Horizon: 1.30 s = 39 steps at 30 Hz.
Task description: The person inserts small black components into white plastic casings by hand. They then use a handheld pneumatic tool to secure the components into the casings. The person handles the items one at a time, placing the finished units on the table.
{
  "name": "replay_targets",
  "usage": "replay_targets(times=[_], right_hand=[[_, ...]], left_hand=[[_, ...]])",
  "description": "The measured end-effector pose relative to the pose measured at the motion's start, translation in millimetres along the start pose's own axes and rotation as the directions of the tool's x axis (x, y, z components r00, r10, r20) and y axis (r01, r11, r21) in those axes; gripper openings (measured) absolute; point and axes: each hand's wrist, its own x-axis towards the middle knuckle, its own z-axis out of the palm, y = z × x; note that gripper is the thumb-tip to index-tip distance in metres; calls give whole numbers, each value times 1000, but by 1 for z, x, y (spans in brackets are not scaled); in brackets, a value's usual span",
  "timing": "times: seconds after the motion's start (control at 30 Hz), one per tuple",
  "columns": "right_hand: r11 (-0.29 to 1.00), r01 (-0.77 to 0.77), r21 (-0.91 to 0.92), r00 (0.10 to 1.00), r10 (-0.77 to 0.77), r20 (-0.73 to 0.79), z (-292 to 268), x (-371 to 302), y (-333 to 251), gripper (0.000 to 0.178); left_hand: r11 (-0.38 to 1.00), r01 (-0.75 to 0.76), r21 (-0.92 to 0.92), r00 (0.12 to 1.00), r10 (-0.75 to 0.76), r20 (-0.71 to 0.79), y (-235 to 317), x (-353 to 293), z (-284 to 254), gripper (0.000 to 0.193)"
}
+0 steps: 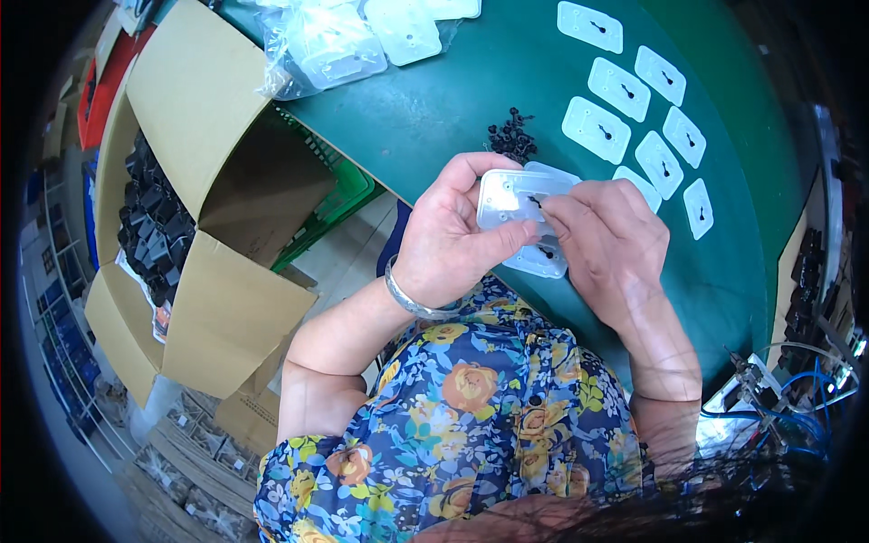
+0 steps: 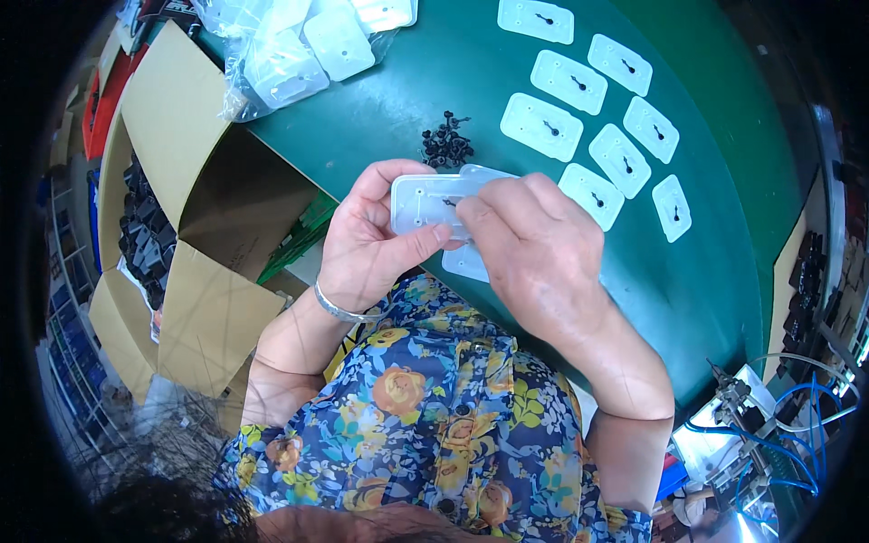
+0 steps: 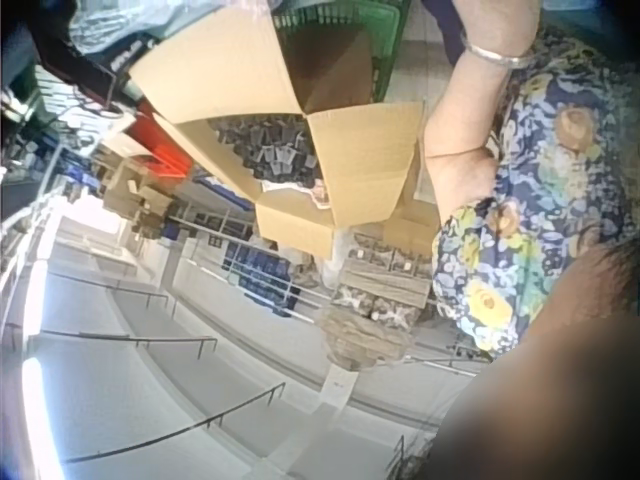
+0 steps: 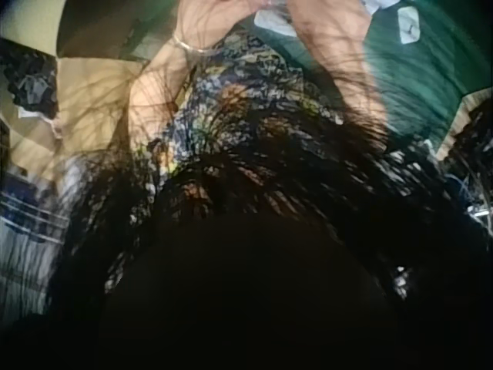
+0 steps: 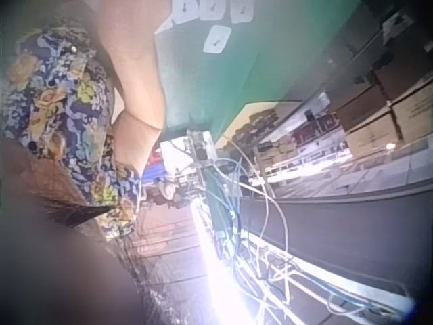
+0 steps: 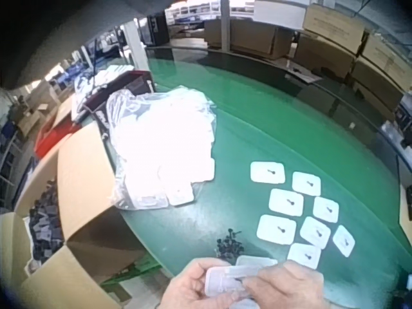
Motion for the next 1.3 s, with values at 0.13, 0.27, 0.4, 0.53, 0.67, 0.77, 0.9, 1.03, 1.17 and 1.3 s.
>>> replay_targets(times=[0.13,0.27,0.4,0.53,0.67,0.77,0.9,1.03,1.17,1.3], right_hand=[[996,91,3,996,-91,5,-2,3,6,24],[997,74,-14,997,-74,35,-5,3,2,24],[999,39,15,999,-39,20,-4,-1,3,24],[976,-94,195,986,119,-119,1,-17,10,38],[919,-189,346,977,213,-30,2,-26,2,70],[950,-142,278,989,146,6,2,-33,7,66],[968,-167,187,986,167,13,0,-31,12,61],[977,-180,117,979,190,-81,13,1,32,56],[969,-246,14,955,245,-164,38,34,56,51],[934,-346,-89,934,334,-130,51,43,68,50]], left_hand=[[999,15,31,1000,-15,-5,4,1,5,37],[993,-52,108,999,52,2,-3,2,5,32],[982,-48,181,998,54,-28,-5,5,4,25],[981,-66,181,997,73,-31,2,6,7,23],[985,-3,171,1000,7,-25,5,5,10,23],[962,-50,268,998,55,-14,1,6,13,23],[890,-41,453,998,19,53,11,15,14,26],[755,-74,652,992,-13,127,44,58,1,33],[358,-228,905,947,299,120,57,99,-14,38],[243,-380,893,858,452,242,56,114,-18,38]])
